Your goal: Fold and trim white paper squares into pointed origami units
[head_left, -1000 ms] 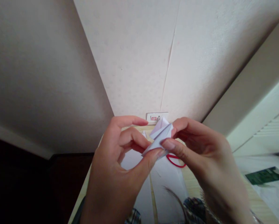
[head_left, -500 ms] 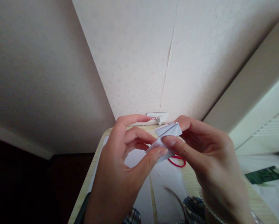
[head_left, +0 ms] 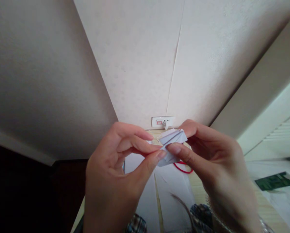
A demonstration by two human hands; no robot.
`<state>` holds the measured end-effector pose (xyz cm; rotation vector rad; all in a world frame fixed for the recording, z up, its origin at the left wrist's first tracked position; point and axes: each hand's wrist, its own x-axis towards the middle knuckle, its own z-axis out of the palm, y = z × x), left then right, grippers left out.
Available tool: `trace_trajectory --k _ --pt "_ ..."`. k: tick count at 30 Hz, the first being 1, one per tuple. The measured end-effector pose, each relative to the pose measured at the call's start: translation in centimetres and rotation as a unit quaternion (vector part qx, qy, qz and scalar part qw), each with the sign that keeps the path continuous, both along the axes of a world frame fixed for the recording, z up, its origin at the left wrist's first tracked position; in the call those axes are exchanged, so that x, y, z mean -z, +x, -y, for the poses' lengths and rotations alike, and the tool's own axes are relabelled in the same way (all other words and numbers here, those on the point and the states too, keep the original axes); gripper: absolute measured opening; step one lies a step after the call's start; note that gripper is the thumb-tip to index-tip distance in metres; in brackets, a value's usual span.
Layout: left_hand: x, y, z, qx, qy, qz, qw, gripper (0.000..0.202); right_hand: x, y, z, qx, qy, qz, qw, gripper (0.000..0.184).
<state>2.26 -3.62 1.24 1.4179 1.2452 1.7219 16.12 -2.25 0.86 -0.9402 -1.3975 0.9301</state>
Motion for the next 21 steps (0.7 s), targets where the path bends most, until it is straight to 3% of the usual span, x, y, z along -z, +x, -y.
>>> trace_trajectory --k 7,13,18,21 --pt "-0.33 -0.67 -0.38 0.081 -0.076 0.045 0.993 0.051 -0.05 -0.11 -0.06 0.018 0.025 0.019 0.999 0.017" --pt "-0.47 0.12 -0.19 0.035 -0.022 0.043 0.998 0.033 0.04 0.16 -0.24 0.006 0.054 0.045 0.997 0.018" --pt "-0.57 0.11 -0.51 0.067 -0.057 0.051 0.995 0.045 0.08 0.47 -0.17 0.014 0.036 0.009 0.999 0.016" --pt "-0.55 -0.29 -0.77 0.076 -0.061 -0.012 0.995 0.045 0.04 0.47 -0.11 0.025 0.031 -0.024 0.999 0.014"
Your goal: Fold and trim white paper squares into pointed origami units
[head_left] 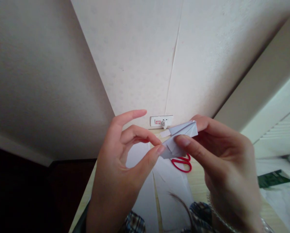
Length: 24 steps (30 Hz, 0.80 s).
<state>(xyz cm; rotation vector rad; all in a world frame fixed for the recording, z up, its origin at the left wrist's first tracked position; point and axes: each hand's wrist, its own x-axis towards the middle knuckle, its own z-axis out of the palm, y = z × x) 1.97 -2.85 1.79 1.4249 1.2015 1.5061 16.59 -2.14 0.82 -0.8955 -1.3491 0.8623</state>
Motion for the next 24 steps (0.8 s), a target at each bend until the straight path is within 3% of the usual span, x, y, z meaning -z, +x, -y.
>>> trace_trajectory --k 3,9,14,18,24 --pt "0.04 -0.23 0.05 -0.017 -0.008 -0.032 0.999 0.034 -0.01 -0.18 0.02 0.013 -0.009 -0.023 1.000 0.015" --pt "0.17 -0.24 0.08 -0.032 0.000 0.009 0.999 0.028 0.09 -0.05 -0.18 -0.020 -0.013 -0.031 0.999 0.013" --pt "0.42 0.18 -0.25 0.020 -0.027 0.066 0.997 0.042 0.02 -0.36 -0.20 -0.008 -0.029 -0.053 0.998 0.013" --pt "0.59 0.39 -0.26 0.062 -0.052 0.045 0.996 0.034 -0.24 -0.72 -0.21 -0.030 -0.063 -0.035 0.997 0.013" --pt "0.36 -0.13 -0.33 0.022 -0.022 0.007 1.000 0.026 -0.40 0.03 -0.58 -0.056 -0.084 -0.004 0.995 0.013"
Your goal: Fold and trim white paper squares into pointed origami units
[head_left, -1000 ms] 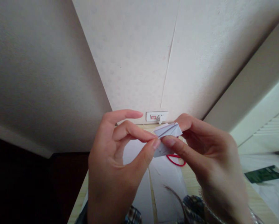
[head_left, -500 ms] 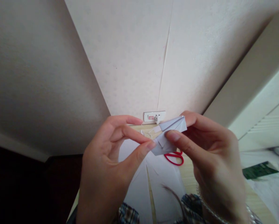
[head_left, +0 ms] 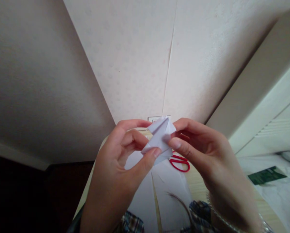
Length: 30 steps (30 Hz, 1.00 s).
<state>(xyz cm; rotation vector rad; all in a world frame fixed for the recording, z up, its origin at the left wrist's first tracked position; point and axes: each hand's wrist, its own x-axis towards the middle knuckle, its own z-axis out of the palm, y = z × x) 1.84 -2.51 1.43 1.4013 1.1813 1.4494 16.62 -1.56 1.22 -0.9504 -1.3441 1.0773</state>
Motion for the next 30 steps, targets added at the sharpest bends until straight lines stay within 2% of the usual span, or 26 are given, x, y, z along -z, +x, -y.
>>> trace_trajectory --k 3,8,11,17,22,26,30 --pt "-0.06 -0.08 0.04 -0.001 0.006 0.004 1.000 0.027 0.00 0.27 -0.05 -0.033 0.000 0.030 0.999 0.020" --pt "0.03 0.11 0.15 -0.004 0.003 0.011 1.000 0.029 -0.19 0.10 0.16 -0.005 0.027 0.073 0.997 0.029" --pt "0.04 0.07 0.11 0.007 -0.010 0.010 1.000 0.030 -0.25 0.22 -0.05 -0.009 0.034 0.093 0.995 0.035" --pt "0.12 -0.27 -0.12 0.047 -0.035 0.002 0.998 0.039 -0.01 0.53 -0.56 -0.038 0.014 0.098 0.994 0.023" --pt "0.23 -0.38 -0.20 0.091 -0.045 -0.003 0.995 0.029 0.11 0.41 -0.29 -0.023 -0.007 0.083 0.996 0.027" --pt "0.15 -0.38 -0.13 0.081 -0.070 0.007 0.994 0.024 0.24 0.50 -0.10 -0.024 -0.014 0.094 0.995 0.026" --pt "-0.11 -0.40 0.07 0.081 -0.091 0.023 0.992 0.034 0.06 0.52 -0.11 -0.024 -0.018 0.107 0.994 0.027"
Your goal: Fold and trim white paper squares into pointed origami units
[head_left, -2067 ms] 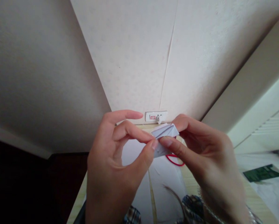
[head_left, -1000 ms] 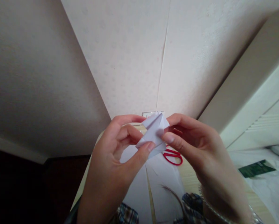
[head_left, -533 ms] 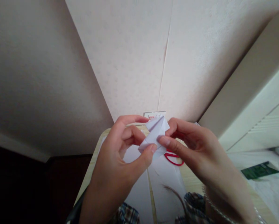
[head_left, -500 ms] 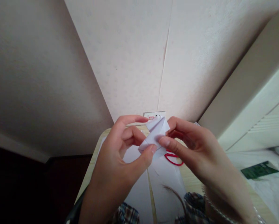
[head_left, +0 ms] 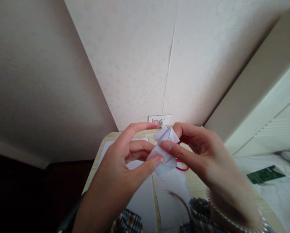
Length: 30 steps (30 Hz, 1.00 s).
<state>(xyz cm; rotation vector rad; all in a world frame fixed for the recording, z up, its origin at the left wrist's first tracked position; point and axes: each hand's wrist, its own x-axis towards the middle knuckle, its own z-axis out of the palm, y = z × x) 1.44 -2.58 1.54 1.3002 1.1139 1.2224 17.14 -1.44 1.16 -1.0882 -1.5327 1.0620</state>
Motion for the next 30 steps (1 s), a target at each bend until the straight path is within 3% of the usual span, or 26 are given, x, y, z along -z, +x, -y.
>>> trace_trajectory --k 11,17,21,25,30 --pt "-0.6 -0.6 -0.1 0.037 -0.016 -0.058 0.998 0.044 -0.2 -0.3 -0.2 -0.010 0.013 0.000 1.000 0.030" --pt "-0.4 -1.3 -0.4 0.078 0.013 -0.105 0.991 0.044 -0.4 -0.2 -0.3 -0.024 0.034 -0.051 0.998 0.018" --pt "-0.3 -1.2 -0.2 0.091 0.014 -0.098 0.991 0.046 -0.4 -0.2 0.1 -0.001 0.072 -0.053 0.996 0.025" --pt "-0.3 -0.9 -0.2 0.065 0.008 -0.065 0.996 0.038 -0.2 -0.3 0.8 0.052 0.084 -0.051 0.994 0.027" --pt "-0.2 -0.8 -0.1 0.053 0.003 -0.026 0.998 0.045 -0.2 -0.3 0.8 0.043 0.082 -0.052 0.994 0.030"
